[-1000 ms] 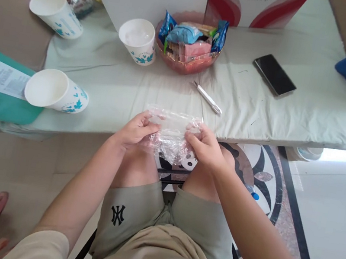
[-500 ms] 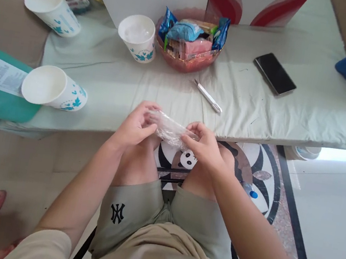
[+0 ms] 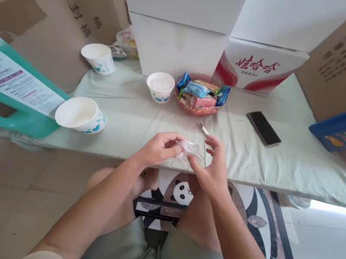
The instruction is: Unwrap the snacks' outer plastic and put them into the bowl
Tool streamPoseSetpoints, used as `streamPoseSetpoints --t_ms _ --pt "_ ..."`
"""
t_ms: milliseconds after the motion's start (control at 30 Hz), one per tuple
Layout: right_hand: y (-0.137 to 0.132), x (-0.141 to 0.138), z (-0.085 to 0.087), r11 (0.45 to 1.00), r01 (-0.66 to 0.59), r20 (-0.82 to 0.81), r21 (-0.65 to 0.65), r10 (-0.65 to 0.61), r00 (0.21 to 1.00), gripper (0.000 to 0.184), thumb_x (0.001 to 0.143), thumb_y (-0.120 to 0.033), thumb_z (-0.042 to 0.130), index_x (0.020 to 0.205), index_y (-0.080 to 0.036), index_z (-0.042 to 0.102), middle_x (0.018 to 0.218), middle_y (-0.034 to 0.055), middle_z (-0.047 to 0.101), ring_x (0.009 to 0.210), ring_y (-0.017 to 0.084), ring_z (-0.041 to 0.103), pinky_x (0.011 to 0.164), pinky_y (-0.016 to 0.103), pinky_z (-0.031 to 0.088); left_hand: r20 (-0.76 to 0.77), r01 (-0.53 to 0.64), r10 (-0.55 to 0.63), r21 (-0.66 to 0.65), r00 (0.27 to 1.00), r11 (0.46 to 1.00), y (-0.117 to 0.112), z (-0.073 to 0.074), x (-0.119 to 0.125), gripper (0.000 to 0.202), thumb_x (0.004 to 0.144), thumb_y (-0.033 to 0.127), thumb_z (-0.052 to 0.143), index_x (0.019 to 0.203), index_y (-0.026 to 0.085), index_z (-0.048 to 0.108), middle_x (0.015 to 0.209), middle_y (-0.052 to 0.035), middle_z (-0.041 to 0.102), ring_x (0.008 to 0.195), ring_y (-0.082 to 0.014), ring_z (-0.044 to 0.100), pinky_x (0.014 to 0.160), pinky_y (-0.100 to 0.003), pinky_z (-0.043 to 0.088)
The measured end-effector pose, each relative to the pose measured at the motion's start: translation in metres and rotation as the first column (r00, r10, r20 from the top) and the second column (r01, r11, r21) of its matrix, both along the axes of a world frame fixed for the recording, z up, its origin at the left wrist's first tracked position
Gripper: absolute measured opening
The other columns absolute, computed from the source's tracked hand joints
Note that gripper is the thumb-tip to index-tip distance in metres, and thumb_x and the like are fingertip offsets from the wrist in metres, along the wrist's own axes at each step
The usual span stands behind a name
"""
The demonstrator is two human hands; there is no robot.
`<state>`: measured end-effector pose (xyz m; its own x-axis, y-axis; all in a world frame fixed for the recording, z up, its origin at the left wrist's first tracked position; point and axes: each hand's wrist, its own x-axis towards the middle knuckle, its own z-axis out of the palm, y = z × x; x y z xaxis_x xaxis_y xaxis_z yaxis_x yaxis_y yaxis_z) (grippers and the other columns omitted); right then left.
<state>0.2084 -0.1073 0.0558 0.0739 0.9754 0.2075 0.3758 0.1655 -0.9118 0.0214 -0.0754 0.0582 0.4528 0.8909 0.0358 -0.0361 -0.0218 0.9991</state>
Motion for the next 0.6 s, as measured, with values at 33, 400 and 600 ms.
streamPoseSetpoints --t_ms 33,400,600 --pt "0.005 0.001 0.000 0.998 -0.060 0.026 -0.032 0.061 0.998 0.041 0.075 -0.038 0.077 0.110 -0.025 0.061 0.117 0.0078 0.068 0.108 0.024 0.066 0.092 0.041 0.053 0.040 0.020 -0.020 -0.001 0.999 1.000 0.004 -0.001 -0.002 0.021 0.083 0.034 0.066 0.095 0.018 0.070 0.092 -0.0040 0.068 0.080 -0.0144 0.061 0.073 -0.028 0.048" --pt "0.153 -0.086 0.064 0.961 -0.222 0.617 0.164 0.076 0.783 0.010 0.082 -0.024 0.062 0.092 -0.022 0.061 0.083 0.0027 0.064 0.084 0.021 0.062 0.078 0.035 0.049 0.327 -0.421 0.492 -0.266 0.807 0.867 0.067 -0.016 -0.038 0.012 0.079 0.030 0.060 0.075 0.020 0.057 0.063 0.0042 0.050 0.058 -0.0089 0.045 0.058 -0.025 0.035" --pt "0.260 -0.182 0.059 0.932 -0.296 0.883 -0.211 0.312 0.351 0.034 0.077 -0.006 0.063 0.109 -0.017 0.068 0.101 0.0097 0.069 0.106 0.031 0.065 0.092 0.041 0.049 0.304 -0.402 0.529 -0.392 0.793 0.828 0.078 -0.026 -0.052 0.018 0.076 0.034 0.060 0.067 0.019 0.053 0.062 0.0044 0.049 0.055 -0.0077 0.041 0.057 -0.025 0.032"
